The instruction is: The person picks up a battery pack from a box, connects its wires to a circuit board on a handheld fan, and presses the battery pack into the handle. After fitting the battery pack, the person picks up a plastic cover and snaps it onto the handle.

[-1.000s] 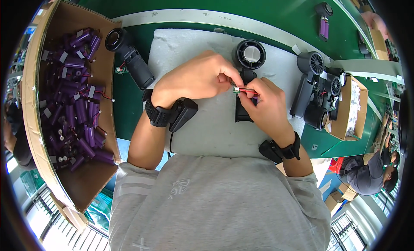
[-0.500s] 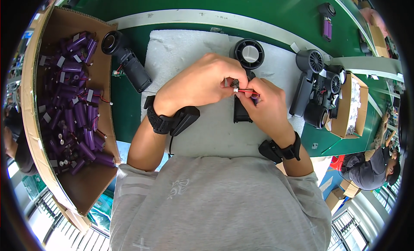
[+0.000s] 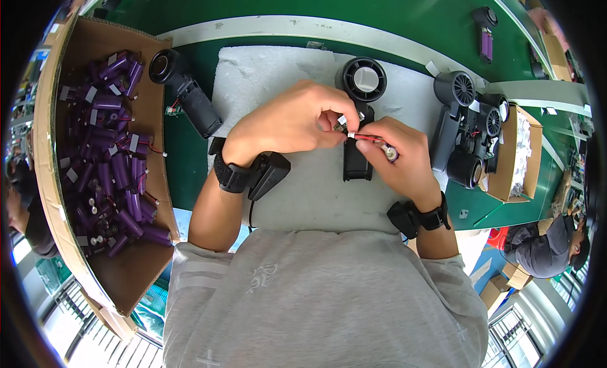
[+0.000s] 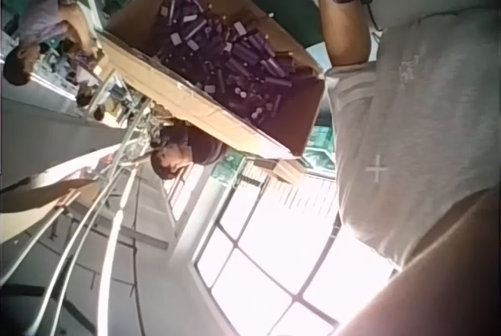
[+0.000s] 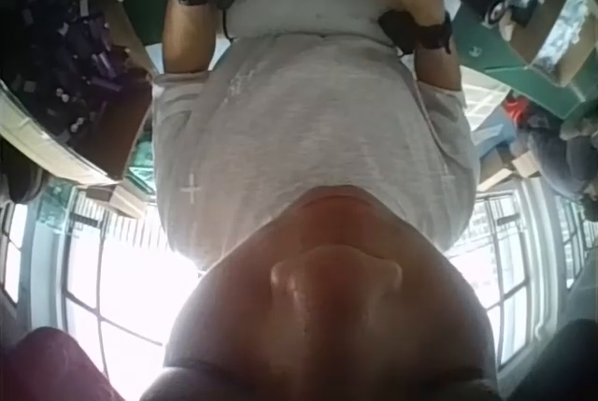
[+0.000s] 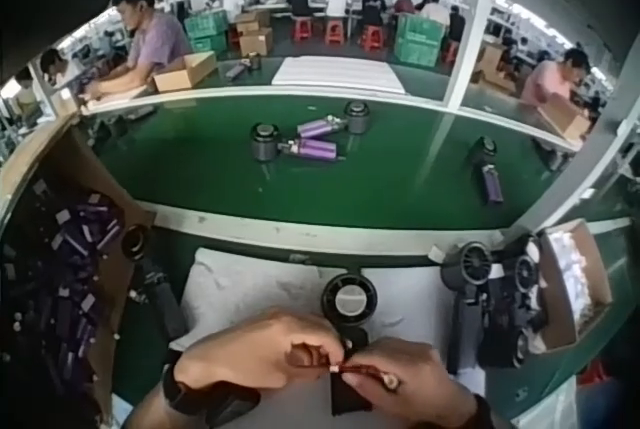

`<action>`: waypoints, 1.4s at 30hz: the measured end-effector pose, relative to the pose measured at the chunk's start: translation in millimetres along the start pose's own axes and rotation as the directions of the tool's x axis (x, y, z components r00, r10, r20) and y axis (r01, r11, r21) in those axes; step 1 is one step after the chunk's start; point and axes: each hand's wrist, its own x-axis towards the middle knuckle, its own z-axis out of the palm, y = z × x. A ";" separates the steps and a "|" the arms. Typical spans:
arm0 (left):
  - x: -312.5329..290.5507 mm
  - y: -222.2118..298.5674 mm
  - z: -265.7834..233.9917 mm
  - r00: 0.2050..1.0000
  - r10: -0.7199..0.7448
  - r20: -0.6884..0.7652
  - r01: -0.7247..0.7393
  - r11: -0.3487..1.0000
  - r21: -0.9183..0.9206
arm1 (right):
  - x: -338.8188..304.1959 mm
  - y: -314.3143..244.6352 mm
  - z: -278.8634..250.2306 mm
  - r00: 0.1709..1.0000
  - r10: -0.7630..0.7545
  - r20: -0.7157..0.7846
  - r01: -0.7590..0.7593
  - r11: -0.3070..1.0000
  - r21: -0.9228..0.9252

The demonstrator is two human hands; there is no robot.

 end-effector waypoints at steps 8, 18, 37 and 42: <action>2.9 -3.8 -1.4 0.999 -0.045 -0.003 0.045 0.999 -0.024 | 0.6 7.5 2.3 0.987 -0.104 -0.121 0.093 0.992 -0.089; 3.8 -4.3 -1.3 0.999 -0.039 -0.008 0.038 0.995 -0.089 | 4.3 9.4 4.6 0.965 -0.218 -0.148 0.194 0.967 -0.163; 1.1 -6.5 -4.5 0.992 -0.127 0.008 0.125 0.955 -0.270 | -1.4 8.2 2.3 0.996 0.087 0.007 -0.087 0.995 0.042; 2.1 -6.2 -3.9 0.993 -0.119 0.008 0.116 0.940 -0.322 | -1.6 10.0 4.6 0.996 0.092 -0.017 -0.091 0.995 0.048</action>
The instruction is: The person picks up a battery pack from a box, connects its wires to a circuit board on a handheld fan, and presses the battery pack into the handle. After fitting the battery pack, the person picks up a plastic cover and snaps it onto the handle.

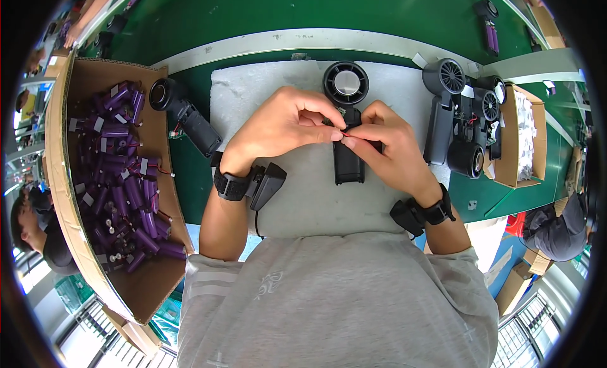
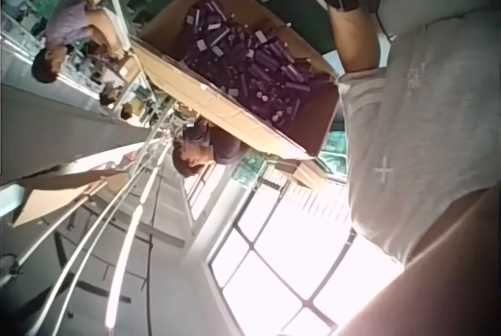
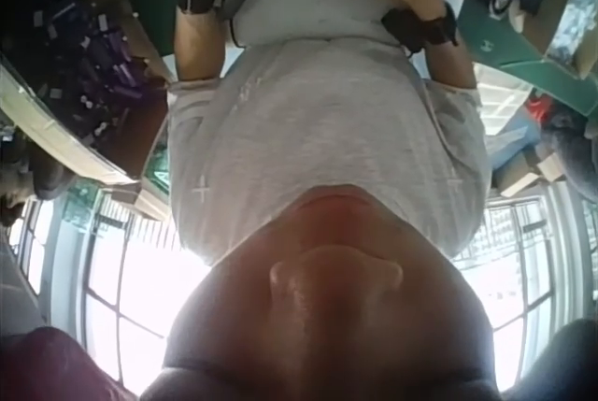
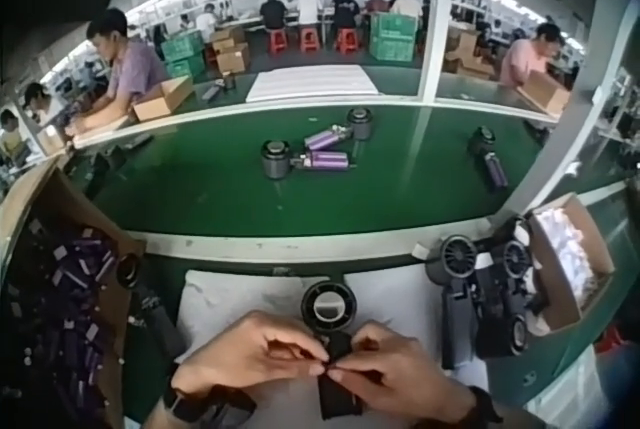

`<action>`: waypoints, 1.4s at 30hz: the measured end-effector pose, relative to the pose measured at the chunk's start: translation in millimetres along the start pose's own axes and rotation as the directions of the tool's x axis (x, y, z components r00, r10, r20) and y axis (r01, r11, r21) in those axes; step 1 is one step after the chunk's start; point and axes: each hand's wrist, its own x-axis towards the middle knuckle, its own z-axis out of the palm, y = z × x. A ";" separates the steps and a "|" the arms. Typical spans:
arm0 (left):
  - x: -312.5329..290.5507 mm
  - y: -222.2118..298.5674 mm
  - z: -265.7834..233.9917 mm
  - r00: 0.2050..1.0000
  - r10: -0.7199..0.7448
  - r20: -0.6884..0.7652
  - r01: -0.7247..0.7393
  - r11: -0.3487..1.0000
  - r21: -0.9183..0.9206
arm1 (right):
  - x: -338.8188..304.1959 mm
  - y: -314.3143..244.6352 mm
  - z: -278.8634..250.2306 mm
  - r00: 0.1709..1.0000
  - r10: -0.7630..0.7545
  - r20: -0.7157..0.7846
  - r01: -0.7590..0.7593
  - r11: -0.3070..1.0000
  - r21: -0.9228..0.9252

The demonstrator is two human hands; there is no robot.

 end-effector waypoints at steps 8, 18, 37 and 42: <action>-1.5 -4.3 -4.9 0.999 -0.033 0.031 0.033 0.999 0.000 | -0.7 -3.1 -3.0 0.997 0.007 0.074 -0.005 1.000 -0.027; -1.8 7.1 0.6 0.997 -0.066 -0.027 0.067 0.998 0.009 | -0.8 -0.9 1.7 1.000 -0.009 0.028 0.011 0.999 -0.051; -0.7 8.3 2.1 0.997 -0.075 -0.006 0.076 0.996 0.056 | -0.9 1.0 0.4 0.999 -0.048 -0.021 0.047 0.998 -0.032; 0.3 7.2 4.9 0.997 -0.062 -0.052 0.063 0.998 0.025 | -1.2 1.7 -0.7 0.999 -0.041 -0.009 0.041 0.999 -0.021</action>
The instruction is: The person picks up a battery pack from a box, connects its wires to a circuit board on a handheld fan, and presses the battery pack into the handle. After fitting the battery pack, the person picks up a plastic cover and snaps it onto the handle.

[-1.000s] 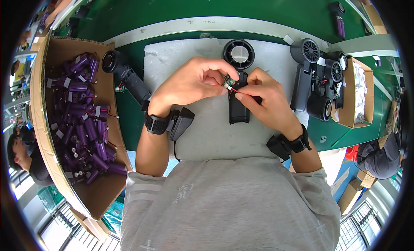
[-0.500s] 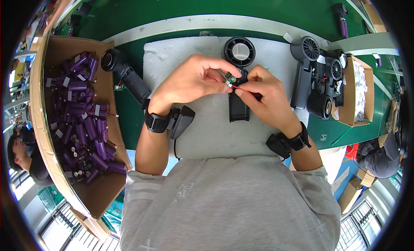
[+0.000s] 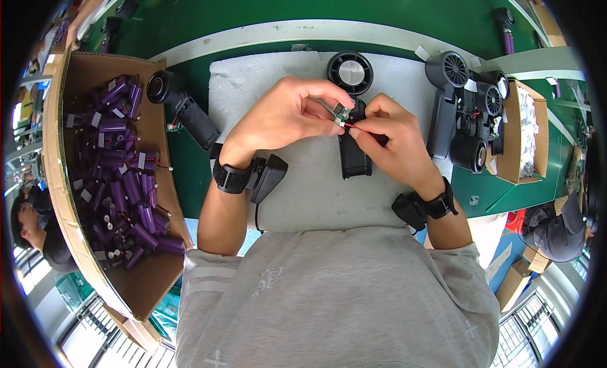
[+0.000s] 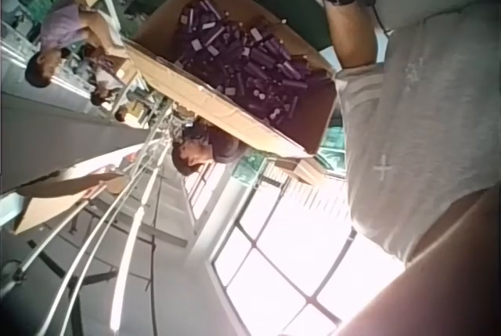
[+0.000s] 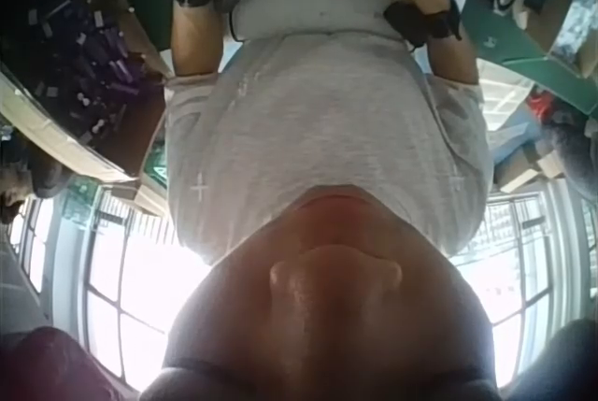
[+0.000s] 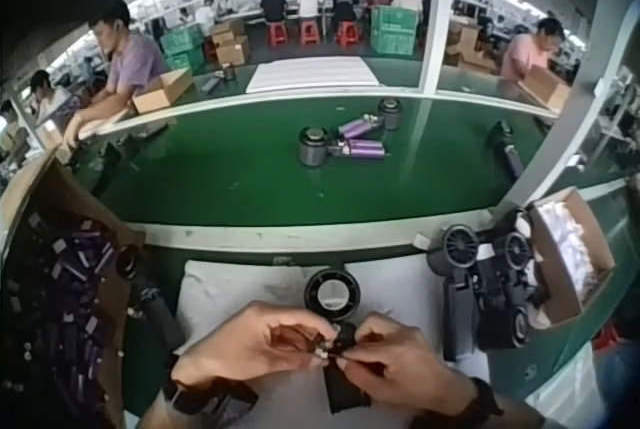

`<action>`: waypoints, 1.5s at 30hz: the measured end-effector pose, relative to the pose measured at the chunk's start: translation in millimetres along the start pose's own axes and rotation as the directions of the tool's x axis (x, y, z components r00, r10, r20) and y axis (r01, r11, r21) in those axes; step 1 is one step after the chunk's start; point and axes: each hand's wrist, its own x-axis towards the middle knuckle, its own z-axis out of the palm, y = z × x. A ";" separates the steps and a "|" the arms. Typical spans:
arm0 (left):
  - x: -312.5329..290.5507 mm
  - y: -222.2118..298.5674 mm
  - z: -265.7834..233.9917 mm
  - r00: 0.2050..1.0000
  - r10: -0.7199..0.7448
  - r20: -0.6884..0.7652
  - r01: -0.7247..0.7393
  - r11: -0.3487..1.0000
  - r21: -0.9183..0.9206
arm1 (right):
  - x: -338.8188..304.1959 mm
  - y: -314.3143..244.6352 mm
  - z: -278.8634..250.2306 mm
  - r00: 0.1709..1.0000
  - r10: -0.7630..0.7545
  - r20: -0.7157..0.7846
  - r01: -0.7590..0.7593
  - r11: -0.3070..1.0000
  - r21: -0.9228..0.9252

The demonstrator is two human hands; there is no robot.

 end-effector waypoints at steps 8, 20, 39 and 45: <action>0.9 -0.9 0.2 1.000 0.025 0.005 -0.026 0.999 0.033 | -1.3 1.2 -0.8 1.000 0.001 0.025 0.000 1.000 -0.008; 0.9 -3.0 1.3 0.999 0.030 -0.022 -0.029 0.999 0.045 | -2.1 2.1 -0.2 0.999 -0.049 0.023 0.049 0.999 -0.011; -0.8 -1.7 18.3 0.976 0.189 -0.104 -0.155 0.949 0.274 | 3.5 -2.5 4.7 0.983 0.127 -0.130 -0.112 0.987 0.115; -0.1 -4.0 19.1 0.964 0.241 -0.113 -0.193 0.926 0.324 | 3.2 0.2 5.9 0.986 0.052 -0.159 -0.044 0.997 0.058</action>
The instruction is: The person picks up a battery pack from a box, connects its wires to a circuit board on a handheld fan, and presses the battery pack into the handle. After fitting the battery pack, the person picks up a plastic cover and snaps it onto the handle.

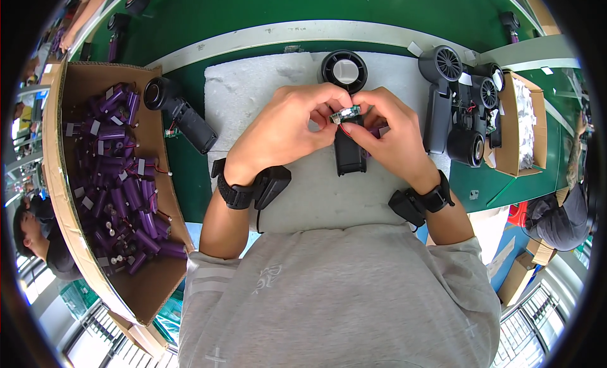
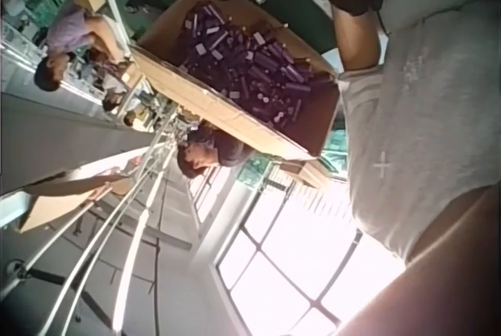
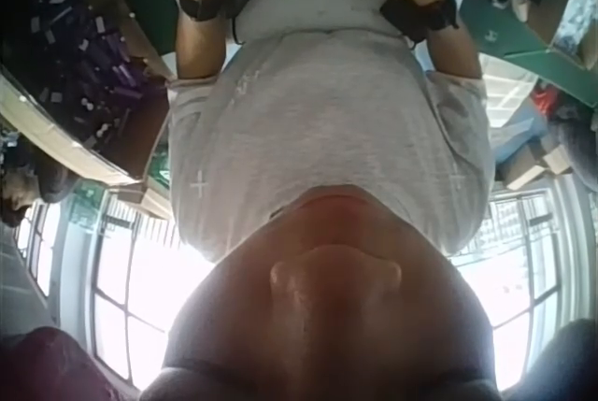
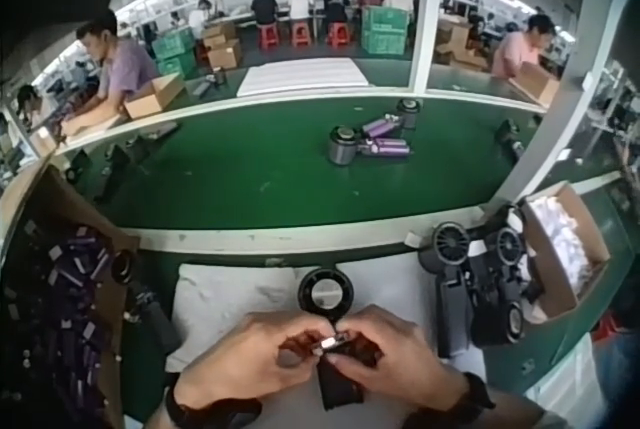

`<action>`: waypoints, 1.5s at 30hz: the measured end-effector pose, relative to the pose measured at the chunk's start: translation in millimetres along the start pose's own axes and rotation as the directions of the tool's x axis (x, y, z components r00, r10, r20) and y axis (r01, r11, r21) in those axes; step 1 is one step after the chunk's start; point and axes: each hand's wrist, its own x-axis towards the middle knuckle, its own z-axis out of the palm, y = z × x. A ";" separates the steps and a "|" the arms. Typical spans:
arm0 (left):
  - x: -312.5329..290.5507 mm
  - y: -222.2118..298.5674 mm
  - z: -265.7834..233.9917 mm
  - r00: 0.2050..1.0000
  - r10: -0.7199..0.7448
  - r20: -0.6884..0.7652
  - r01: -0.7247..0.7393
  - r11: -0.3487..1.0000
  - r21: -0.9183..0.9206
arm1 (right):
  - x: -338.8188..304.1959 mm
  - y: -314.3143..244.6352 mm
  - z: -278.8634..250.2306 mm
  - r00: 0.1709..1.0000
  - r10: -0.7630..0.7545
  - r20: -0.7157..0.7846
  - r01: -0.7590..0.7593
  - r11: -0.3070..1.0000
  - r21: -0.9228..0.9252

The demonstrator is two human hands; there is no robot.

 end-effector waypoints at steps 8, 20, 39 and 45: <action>-1.3 1.0 -0.5 0.995 0.095 -0.021 -0.091 0.987 0.134 | -0.8 5.1 3.7 0.999 0.003 -0.040 -0.003 1.000 0.018; -11.8 -13.8 6.0 0.985 0.084 -0.151 -0.063 0.989 0.135 | 1.6 2.2 4.7 0.998 0.007 -0.068 -0.008 1.000 -0.004; -16.0 -12.6 11.7 0.940 0.226 -0.255 -0.156 0.951 0.268 | 2.6 2.0 5.3 0.996 -0.057 -0.065 0.056 0.998 -0.026; -13.3 -17.7 12.9 0.932 0.259 -0.255 -0.185 0.942 0.278 | 2.6 0.6 5.5 0.994 -0.077 -0.083 0.071 0.995 -0.071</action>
